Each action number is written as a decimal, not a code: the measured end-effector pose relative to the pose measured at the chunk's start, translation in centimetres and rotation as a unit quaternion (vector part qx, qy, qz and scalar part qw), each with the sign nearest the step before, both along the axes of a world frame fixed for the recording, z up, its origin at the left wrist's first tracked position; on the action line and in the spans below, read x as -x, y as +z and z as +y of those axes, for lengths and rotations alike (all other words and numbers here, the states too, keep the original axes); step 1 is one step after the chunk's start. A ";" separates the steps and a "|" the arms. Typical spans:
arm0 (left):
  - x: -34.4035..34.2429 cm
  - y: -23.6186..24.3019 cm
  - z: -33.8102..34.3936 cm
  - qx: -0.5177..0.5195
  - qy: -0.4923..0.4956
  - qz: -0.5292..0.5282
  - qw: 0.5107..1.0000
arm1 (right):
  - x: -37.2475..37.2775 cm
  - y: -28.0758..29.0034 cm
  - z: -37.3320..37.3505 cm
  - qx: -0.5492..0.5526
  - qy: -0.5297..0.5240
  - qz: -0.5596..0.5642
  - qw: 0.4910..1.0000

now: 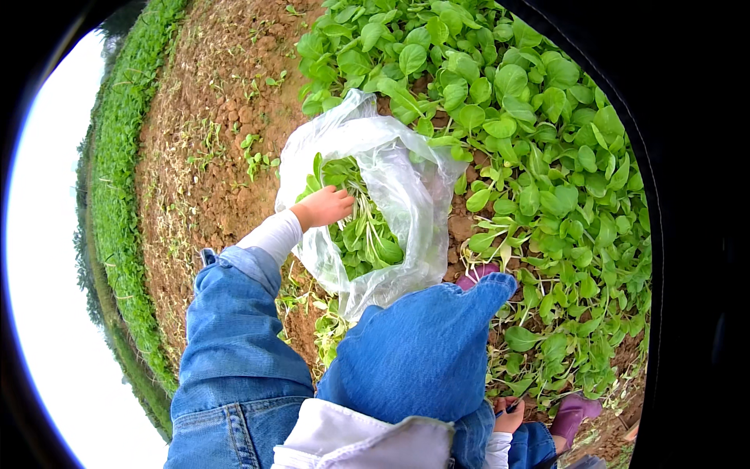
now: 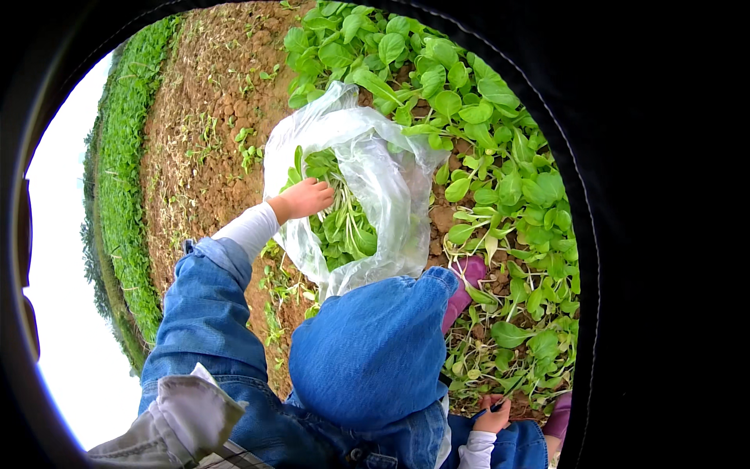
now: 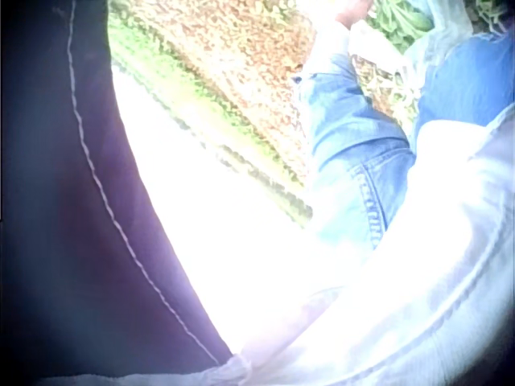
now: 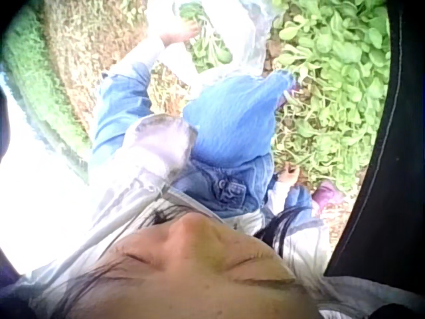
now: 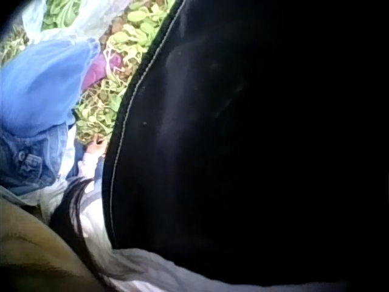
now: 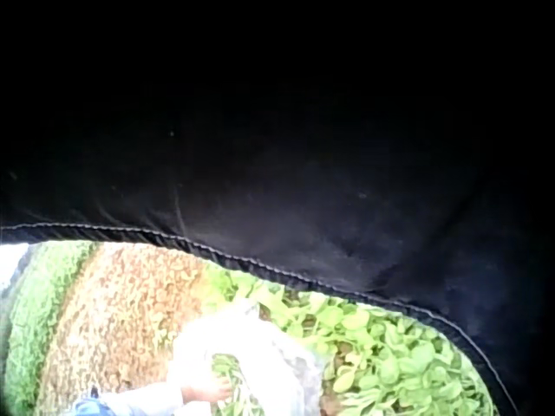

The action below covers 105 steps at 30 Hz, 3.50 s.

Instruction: The person uses shears to cut leafy green vegetables from a field and places them into a white plastic bag. The person repeatedly selects bunches, cuts them near the base, and deposits them into the bag.

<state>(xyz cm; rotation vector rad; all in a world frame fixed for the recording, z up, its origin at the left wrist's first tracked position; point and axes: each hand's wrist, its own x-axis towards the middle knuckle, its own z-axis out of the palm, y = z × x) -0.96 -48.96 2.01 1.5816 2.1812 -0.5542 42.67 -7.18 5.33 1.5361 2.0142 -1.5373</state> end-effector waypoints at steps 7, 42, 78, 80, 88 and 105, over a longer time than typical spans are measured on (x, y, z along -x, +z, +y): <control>3.8 -3.1 -2.4 0.011 0.003 0.058 0.998 | -0.2 0.5 0.2 -0.014 -0.025 -0.023 0.999; 7.8 -4.4 -4.0 -0.087 -0.280 0.049 0.955 | 2.5 2.2 -2.4 -0.154 0.158 -0.105 0.970; 7.2 -4.4 -2.5 -0.048 -0.219 0.102 0.969 | 2.6 2.2 -3.4 -0.101 0.125 -0.115 0.980; 7.1 -4.8 -2.7 -0.054 -0.209 0.107 0.971 | 2.4 2.1 -3.3 -0.105 0.130 -0.115 0.979; 6.9 -5.3 -2.5 -0.003 -0.228 0.181 0.957 | 2.7 2.1 -3.2 -0.096 0.143 -0.120 0.978; 8.2 -5.2 -2.5 -0.027 -0.325 0.124 0.937 | 2.5 1.7 -3.2 -0.104 0.128 -0.075 0.983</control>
